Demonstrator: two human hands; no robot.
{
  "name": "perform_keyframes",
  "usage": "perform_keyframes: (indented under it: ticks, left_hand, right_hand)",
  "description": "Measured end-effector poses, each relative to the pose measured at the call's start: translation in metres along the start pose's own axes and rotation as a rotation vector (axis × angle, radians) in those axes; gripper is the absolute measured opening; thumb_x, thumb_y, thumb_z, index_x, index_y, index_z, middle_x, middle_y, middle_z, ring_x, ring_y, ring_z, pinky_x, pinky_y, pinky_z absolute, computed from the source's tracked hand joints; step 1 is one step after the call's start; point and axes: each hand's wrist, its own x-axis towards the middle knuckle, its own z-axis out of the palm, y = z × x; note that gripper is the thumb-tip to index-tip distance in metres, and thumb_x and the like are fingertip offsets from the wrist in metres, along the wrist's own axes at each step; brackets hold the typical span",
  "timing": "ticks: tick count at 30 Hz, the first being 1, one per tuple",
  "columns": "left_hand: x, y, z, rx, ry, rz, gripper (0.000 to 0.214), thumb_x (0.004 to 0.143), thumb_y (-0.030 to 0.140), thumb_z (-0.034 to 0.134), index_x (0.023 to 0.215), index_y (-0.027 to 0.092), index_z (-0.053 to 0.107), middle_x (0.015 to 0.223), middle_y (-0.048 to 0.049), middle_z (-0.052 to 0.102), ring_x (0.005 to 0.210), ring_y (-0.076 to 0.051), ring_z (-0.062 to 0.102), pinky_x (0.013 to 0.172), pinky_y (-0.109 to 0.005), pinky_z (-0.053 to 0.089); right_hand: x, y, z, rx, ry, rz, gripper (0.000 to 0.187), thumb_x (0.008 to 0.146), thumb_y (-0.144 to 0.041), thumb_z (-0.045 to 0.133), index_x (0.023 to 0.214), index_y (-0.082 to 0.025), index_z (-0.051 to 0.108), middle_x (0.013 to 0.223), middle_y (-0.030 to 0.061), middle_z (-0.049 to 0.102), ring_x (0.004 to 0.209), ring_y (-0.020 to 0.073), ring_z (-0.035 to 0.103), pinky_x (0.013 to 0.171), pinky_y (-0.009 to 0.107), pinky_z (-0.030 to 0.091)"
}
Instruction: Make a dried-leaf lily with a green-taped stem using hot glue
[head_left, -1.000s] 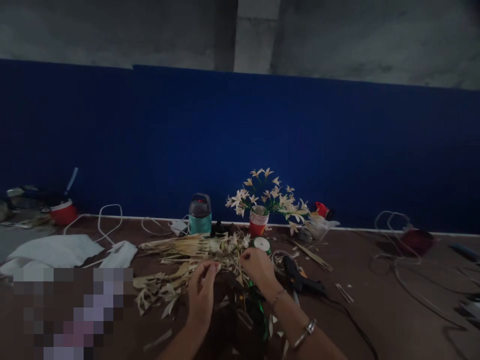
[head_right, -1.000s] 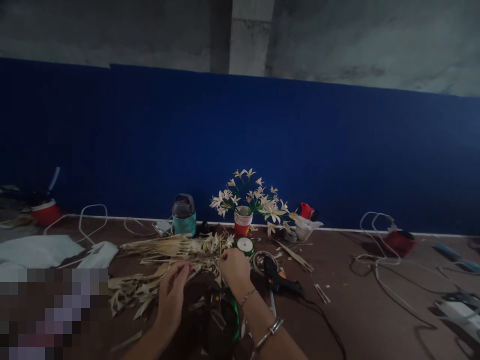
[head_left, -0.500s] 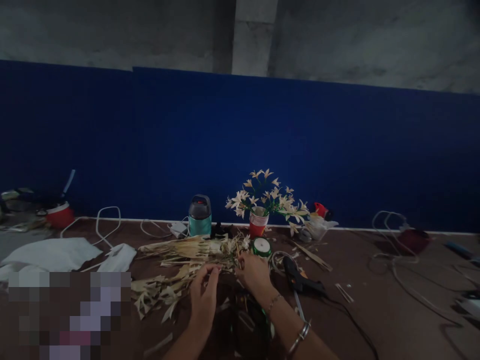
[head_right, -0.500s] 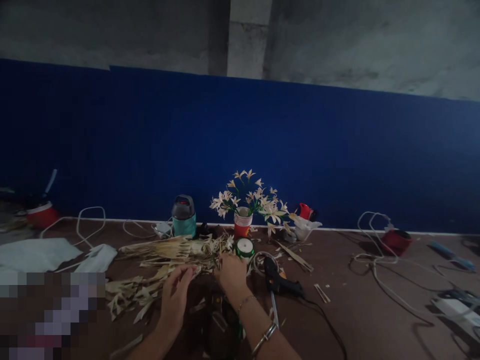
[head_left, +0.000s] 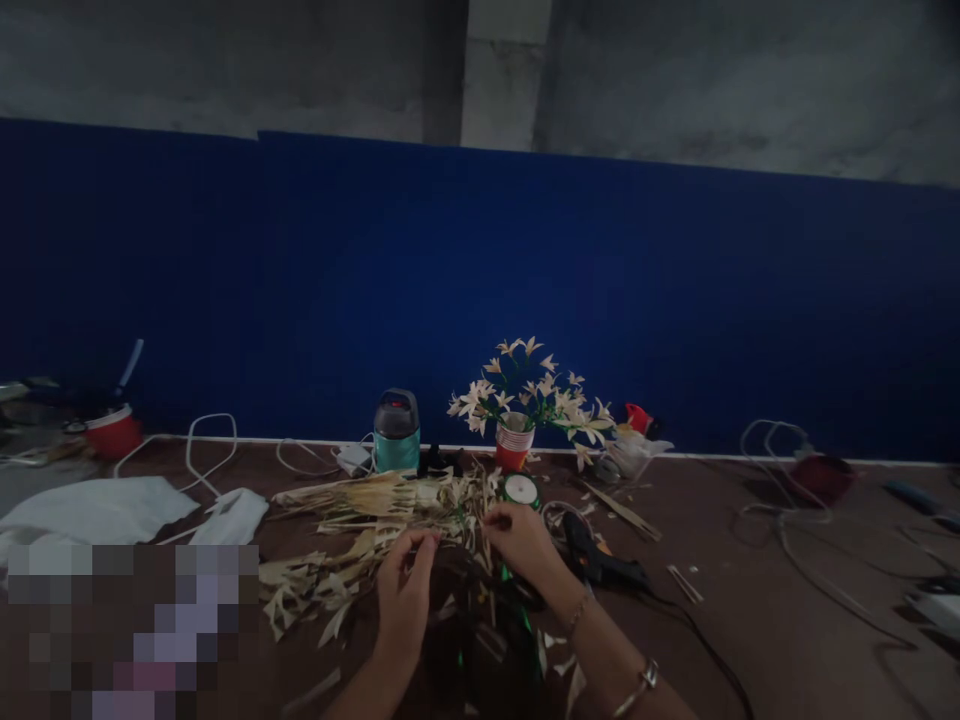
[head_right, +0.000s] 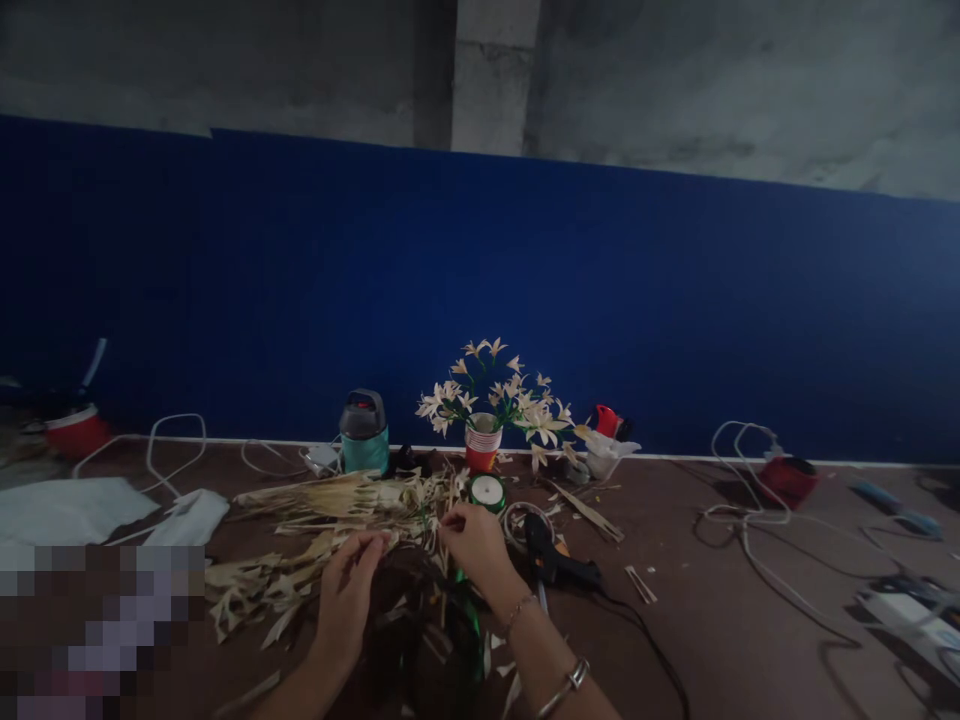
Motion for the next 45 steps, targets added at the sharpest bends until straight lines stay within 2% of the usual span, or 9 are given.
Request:
perform_keyframes:
  ticks: [8, 13, 17, 20, 27, 29, 36, 41, 45]
  left_hand:
    - [-0.001, 0.000, 0.000, 0.004, 0.007, 0.000, 0.023, 0.071, 0.039, 0.059, 0.071, 0.016, 0.064, 0.074, -0.0050, 0.068, 0.077, -0.023, 0.062, 0.071, -0.031, 0.046]
    - [0.000, -0.004, 0.000, 0.014, -0.009, 0.011, 0.024, 0.072, 0.039, 0.059, 0.072, 0.016, 0.065, 0.076, -0.0052, 0.069, 0.078, -0.023, 0.062, 0.073, -0.030, 0.046]
    - [-0.001, 0.000, 0.000, 0.027, -0.003, 0.016, 0.028, 0.071, 0.043, 0.059, 0.071, 0.016, 0.065, 0.074, -0.0054, 0.068, 0.076, -0.023, 0.062, 0.071, -0.030, 0.047]
    - [-0.001, 0.002, 0.001, 0.028, -0.002, 0.016, 0.030, 0.069, 0.046, 0.059, 0.070, 0.017, 0.065, 0.074, -0.0051, 0.068, 0.075, -0.022, 0.061, 0.070, -0.030, 0.047]
    - [-0.001, 0.003, 0.001, 0.034, 0.014, 0.020, 0.029, 0.069, 0.046, 0.060, 0.068, 0.017, 0.066, 0.072, -0.0046, 0.069, 0.073, -0.022, 0.062, 0.070, -0.030, 0.047]
    - [-0.001, 0.002, 0.001, 0.032, 0.017, 0.022, 0.028, 0.069, 0.044, 0.060, 0.068, 0.017, 0.065, 0.072, -0.0047, 0.068, 0.073, -0.022, 0.062, 0.069, -0.030, 0.047]
    - [0.000, 0.000, 0.000, 0.042, 0.000, 0.022, 0.026, 0.072, 0.042, 0.059, 0.070, 0.017, 0.066, 0.073, -0.0039, 0.069, 0.073, -0.021, 0.061, 0.068, -0.028, 0.047]
    - [-0.003, 0.005, 0.001, 0.032, -0.031, -0.002, 0.028, 0.072, 0.043, 0.058, 0.071, 0.016, 0.066, 0.073, -0.0041, 0.069, 0.074, -0.021, 0.061, 0.071, -0.028, 0.046]
    - [-0.004, 0.011, 0.003, 0.020, -0.116, -0.027, 0.029, 0.071, 0.043, 0.060, 0.079, 0.016, 0.069, 0.083, -0.0060, 0.070, 0.080, -0.022, 0.062, 0.073, -0.029, 0.047]
  right_hand:
    - [0.001, 0.010, -0.005, 0.057, 0.077, 0.022, 0.021, 0.075, -0.023, 0.048, 0.077, -0.017, 0.068, 0.074, 0.0040, 0.071, 0.067, 0.0166, 0.063, 0.058, 0.022, 0.042]
    - [0.003, 0.009, -0.015, -0.188, 0.068, 0.084, 0.016, 0.068, -0.021, 0.057, 0.055, -0.016, 0.065, 0.068, 0.0104, 0.067, 0.074, 0.0254, 0.061, 0.069, 0.034, 0.038]
    - [0.017, -0.002, -0.009, -0.296, 0.086, 0.026, 0.024, 0.078, -0.023, 0.048, 0.093, -0.022, 0.066, 0.099, 0.0094, 0.063, 0.099, 0.0259, 0.052, 0.078, 0.035, 0.033]
    - [0.030, -0.006, 0.003, -0.341, 0.062, 0.000, 0.039, 0.077, -0.022, 0.049, 0.114, -0.029, 0.055, 0.101, 0.0071, 0.062, 0.100, 0.0247, 0.049, 0.079, 0.035, 0.030]
    - [0.046, -0.001, 0.023, -0.342, 0.076, 0.025, 0.019, 0.070, -0.012, 0.052, 0.080, -0.016, 0.067, 0.092, 0.0139, 0.061, 0.097, 0.0297, 0.047, 0.079, 0.041, 0.028]
    - [0.047, 0.002, 0.021, -0.290, 0.091, 0.021, 0.017, 0.069, -0.011, 0.052, 0.077, -0.015, 0.066, 0.093, 0.0132, 0.061, 0.097, 0.0291, 0.047, 0.080, 0.041, 0.029]
    - [0.041, 0.012, -0.003, 0.138, 0.196, -0.002, 0.038, 0.068, -0.007, 0.044, 0.100, -0.016, 0.063, 0.115, 0.0099, 0.056, 0.109, 0.0231, 0.047, 0.087, 0.033, 0.036]
    - [0.031, 0.014, -0.016, 0.580, 0.136, 0.063, 0.031, 0.068, -0.020, 0.048, 0.091, -0.012, 0.067, 0.097, 0.0110, 0.066, 0.088, 0.0215, 0.060, 0.074, 0.030, 0.046]
    - [0.015, 0.005, -0.026, 0.883, -0.006, 0.126, 0.033, 0.065, -0.028, 0.054, 0.089, -0.011, 0.068, 0.081, 0.0089, 0.070, 0.071, 0.0191, 0.063, 0.067, 0.029, 0.047]
